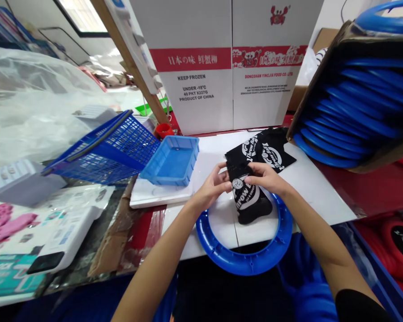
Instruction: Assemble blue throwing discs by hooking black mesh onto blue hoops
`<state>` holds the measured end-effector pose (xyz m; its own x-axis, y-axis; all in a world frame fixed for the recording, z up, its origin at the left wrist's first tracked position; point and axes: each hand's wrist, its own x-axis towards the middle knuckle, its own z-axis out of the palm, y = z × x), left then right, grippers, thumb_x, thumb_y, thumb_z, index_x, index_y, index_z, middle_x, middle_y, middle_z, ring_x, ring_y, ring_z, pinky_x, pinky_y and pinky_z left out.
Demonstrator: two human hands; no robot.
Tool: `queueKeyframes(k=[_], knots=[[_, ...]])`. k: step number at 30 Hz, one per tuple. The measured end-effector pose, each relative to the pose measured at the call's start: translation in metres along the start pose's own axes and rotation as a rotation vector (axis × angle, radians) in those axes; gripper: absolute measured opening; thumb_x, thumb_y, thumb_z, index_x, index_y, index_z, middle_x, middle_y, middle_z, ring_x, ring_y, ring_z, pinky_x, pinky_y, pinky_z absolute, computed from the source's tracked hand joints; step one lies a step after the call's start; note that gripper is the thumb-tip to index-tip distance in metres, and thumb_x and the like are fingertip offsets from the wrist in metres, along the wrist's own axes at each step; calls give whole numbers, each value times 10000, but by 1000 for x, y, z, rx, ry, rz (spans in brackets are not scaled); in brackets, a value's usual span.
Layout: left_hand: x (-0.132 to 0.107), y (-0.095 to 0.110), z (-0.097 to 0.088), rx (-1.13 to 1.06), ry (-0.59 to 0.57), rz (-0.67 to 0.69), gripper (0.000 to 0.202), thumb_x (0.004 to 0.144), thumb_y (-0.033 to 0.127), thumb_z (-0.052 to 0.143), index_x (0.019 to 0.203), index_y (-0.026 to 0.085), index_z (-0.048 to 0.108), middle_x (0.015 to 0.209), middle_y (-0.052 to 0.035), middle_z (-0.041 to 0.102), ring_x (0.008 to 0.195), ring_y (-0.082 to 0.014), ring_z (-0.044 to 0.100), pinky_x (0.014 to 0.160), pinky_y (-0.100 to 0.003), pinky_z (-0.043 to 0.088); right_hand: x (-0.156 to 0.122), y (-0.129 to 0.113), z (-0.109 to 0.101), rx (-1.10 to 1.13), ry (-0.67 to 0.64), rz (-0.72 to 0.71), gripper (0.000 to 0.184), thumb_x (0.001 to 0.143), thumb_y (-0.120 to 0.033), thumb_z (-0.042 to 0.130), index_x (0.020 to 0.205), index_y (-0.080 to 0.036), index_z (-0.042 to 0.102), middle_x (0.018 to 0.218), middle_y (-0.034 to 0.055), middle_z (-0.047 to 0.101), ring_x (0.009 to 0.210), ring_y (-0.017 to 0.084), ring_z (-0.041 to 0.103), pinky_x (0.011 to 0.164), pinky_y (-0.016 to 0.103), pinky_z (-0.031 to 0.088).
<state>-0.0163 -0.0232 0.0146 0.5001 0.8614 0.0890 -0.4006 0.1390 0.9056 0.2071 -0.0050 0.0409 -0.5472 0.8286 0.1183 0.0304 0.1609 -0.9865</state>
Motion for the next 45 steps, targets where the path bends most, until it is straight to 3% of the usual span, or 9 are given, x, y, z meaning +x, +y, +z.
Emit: queueKeyframes(k=[4, 9, 14, 20, 25, 29, 35, 42, 45], knots=[[0, -3, 8, 70, -90, -117, 556, 659, 388, 974, 1049, 170, 642, 921, -36, 698, 891, -187, 666, 839, -296, 518, -1, -1, 0, -152, 250, -138, 475, 810, -594, 828, 721, -194, 588, 649, -42, 501, 622, 107, 463, 590, 246, 431], [-2, 8, 3, -41, 122, -18, 583, 604, 280, 991, 673, 186, 420, 593, 96, 433, 529, -55, 440, 547, -187, 372, -5, -1, -10, -11, 470, -245, 569, 746, -660, 851, 604, -200, 547, 559, -47, 494, 528, 99, 440, 507, 242, 413], [-6, 13, -2, -250, 6, -38, 468, 735, 519, 911, 894, 207, 602, 723, 49, 560, 580, -93, 526, 565, -210, 434, -12, -2, -17, 207, 223, -263, 555, 568, -662, 954, 780, -203, 725, 658, -4, 695, 577, 168, 643, 586, 304, 566], [-5, -11, 13, 1, -124, -157, 711, 648, 489, 966, 1245, 204, 708, 1190, -107, 738, 1219, -322, 643, 1056, -404, 463, -6, 2, 6, -471, 99, -457, 248, 913, -426, 761, 851, -186, 758, 720, 24, 715, 602, 129, 594, 597, 248, 492], [-1, 1, 9, 158, 93, -209, 470, 646, 370, 963, 996, 140, 749, 957, -60, 760, 905, -224, 685, 886, -348, 522, -9, -8, 0, -574, 94, -403, 374, 951, -469, 718, 712, -191, 647, 597, -32, 550, 548, 101, 443, 548, 247, 386], [-10, 19, -4, 16, 98, -133, 485, 592, 339, 991, 932, 161, 695, 848, -14, 722, 759, -159, 656, 711, -258, 502, -21, -15, -20, -270, -27, -231, 625, 884, -642, 730, 542, -194, 458, 509, -64, 362, 491, 81, 311, 472, 255, 258], [-25, 24, -4, -181, -227, -102, 568, 555, 478, 990, 732, 171, 547, 712, -1, 615, 618, -126, 578, 565, -227, 438, -25, -19, -32, -40, -381, -159, 505, 780, -589, 855, 647, -159, 626, 639, 5, 605, 607, 132, 546, 582, 275, 426], [-13, 15, 12, 77, -62, -202, 482, 707, 304, 930, 760, 184, 466, 742, 39, 550, 658, -78, 501, 597, -195, 372, -15, -25, -17, -153, -37, 45, 618, 752, -461, 896, 630, -208, 346, 616, -80, 422, 588, 74, 365, 540, 222, 320], [-15, 21, 5, 134, -171, -209, 429, 718, 306, 914, 758, 178, 506, 718, 46, 525, 644, -75, 452, 573, -200, 340, -19, -24, -29, -120, -261, 113, 563, 784, -492, 874, 621, -193, 426, 581, -78, 440, 549, 67, 396, 501, 206, 329]])
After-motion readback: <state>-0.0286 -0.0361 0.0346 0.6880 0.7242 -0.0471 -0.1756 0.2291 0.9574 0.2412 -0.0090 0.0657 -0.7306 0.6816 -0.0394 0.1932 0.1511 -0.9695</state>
